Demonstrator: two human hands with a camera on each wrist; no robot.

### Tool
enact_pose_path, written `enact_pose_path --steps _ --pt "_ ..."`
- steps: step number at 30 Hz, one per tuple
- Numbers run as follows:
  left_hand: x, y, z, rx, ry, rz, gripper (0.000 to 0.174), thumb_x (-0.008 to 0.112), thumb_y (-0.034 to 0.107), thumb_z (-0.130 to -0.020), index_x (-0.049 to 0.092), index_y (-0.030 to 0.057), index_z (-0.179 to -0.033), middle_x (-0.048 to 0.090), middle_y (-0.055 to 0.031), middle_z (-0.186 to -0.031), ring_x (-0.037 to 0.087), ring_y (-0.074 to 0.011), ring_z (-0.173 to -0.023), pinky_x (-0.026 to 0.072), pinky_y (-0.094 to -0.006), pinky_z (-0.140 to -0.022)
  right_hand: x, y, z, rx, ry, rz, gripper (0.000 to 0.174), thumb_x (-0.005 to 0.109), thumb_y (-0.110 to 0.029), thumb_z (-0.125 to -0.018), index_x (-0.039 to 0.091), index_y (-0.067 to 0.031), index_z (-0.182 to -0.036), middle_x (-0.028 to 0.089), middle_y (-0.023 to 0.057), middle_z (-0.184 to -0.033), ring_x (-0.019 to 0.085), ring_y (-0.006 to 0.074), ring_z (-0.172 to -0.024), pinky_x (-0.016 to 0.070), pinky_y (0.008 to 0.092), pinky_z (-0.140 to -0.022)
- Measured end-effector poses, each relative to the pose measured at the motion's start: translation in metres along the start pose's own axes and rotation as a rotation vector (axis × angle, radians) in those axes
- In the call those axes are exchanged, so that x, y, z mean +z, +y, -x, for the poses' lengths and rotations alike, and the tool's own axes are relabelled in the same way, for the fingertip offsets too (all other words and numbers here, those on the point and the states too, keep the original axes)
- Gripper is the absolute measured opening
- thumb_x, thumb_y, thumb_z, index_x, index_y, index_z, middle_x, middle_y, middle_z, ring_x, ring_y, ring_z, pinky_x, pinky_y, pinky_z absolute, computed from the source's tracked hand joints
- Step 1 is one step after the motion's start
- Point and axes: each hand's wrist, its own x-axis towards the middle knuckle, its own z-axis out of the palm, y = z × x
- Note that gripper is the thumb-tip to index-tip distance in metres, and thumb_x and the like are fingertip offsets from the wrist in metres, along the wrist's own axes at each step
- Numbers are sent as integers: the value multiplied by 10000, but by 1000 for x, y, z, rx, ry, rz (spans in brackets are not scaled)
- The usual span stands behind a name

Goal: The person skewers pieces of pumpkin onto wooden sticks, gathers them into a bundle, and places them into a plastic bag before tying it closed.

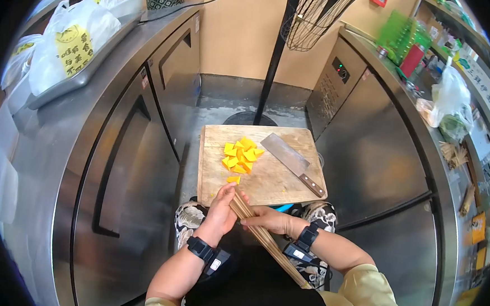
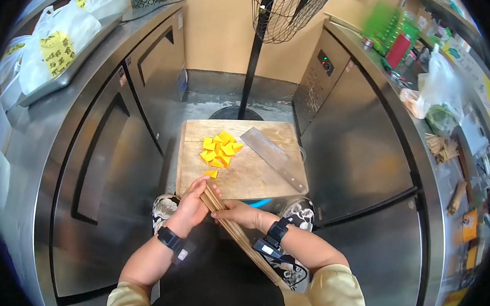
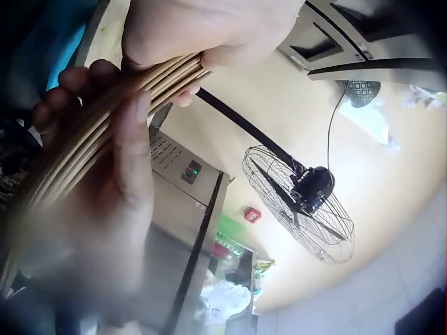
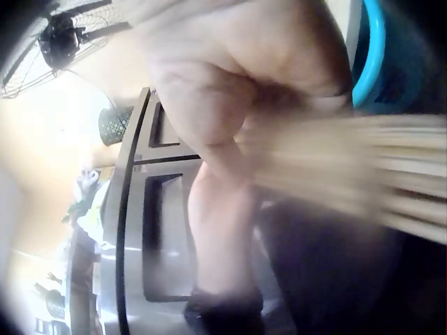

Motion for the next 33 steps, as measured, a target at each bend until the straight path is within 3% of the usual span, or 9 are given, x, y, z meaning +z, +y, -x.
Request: enact_pose_path --steps 3,5,6,12,16,19,23,27,33 --pt "-9 17 -41 19 192 -320 318 467 328 -955 491 125 -1199 533 -47 -1144 521 -168 -992 436 -338 -875 -38 4 -18 -21 119 -101 203 627 -166 -834 575 -29 -976 610 46 -818 572 109 -716 471 247 -648" --pt "-27 31 -68 237 232 -794 327 595 209 -868 514 91 -1162 530 -71 -1143 518 -213 -1034 432 -340 -882 -72 2 -23 -27 221 -247 163 615 -112 -817 575 -17 -944 599 50 -778 572 127 -652 476 254 -575" --pt "-41 30 -83 366 218 -1126 326 636 142 -822 541 75 -1127 536 -98 -1139 515 -239 -1052 430 -348 -886 -88 -1 -24 -83 222 -387 152 610 -96 -815 570 -15 -937 593 49 -765 571 131 -636 477 257 -550" --pt "-14 12 -99 431 -70 -1983 429 671 16 -692 565 90 -1102 513 -126 -1095 516 -305 -1012 433 -359 -900 -146 -27 -41 -91 331 -503 175 649 -98 -799 554 -22 -925 567 61 -732 550 135 -608 473 263 -543" --pt "-10 11 -115 454 -102 -2123 439 688 47 -695 565 97 -1114 539 -124 -1068 539 -304 -973 452 -353 -863 -165 -31 -47 -121 304 -480 244 682 -107 -781 544 -41 -972 564 45 -727 560 125 -631 467 247 -554" --pt "-1 16 -121 184 -78 -1799 360 637 90 -810 530 91 -1154 560 -110 -1081 589 -256 -929 492 -321 -807 -165 -48 -42 -123 293 -452 299 701 -108 -766 536 -42 -1006 573 40 -756 569 118 -658 468 231 -593" --pt "24 29 -137 37 107 -501 283 506 182 -945 452 85 -1205 577 -73 -1057 603 -177 -946 519 -298 -806 -165 -49 -48 -115 293 -418 363 723 -114 -751 524 -40 -1046 588 33 -771 583 114 -688 471 219 -644" --pt "10 40 -162 93 70 -110 269 489 221 -953 477 72 -1177 573 -92 -1110 585 -183 -971 508 -287 -826 -156 -43 -52 -41 245 -523 358 719 -99 -761 519 -36 -1051 599 35 -792 591 116 -703 477 223 -658" --pt "11 35 -177 94 115 29 263 516 194 -939 504 62 -1166 579 -81 -1091 567 -152 -972 493 -252 -845 -150 -38 -61 -18 230 -455 247 680 -83 -790 523 -41 -975 594 36 -754 566 102 -662 468 219 -618"
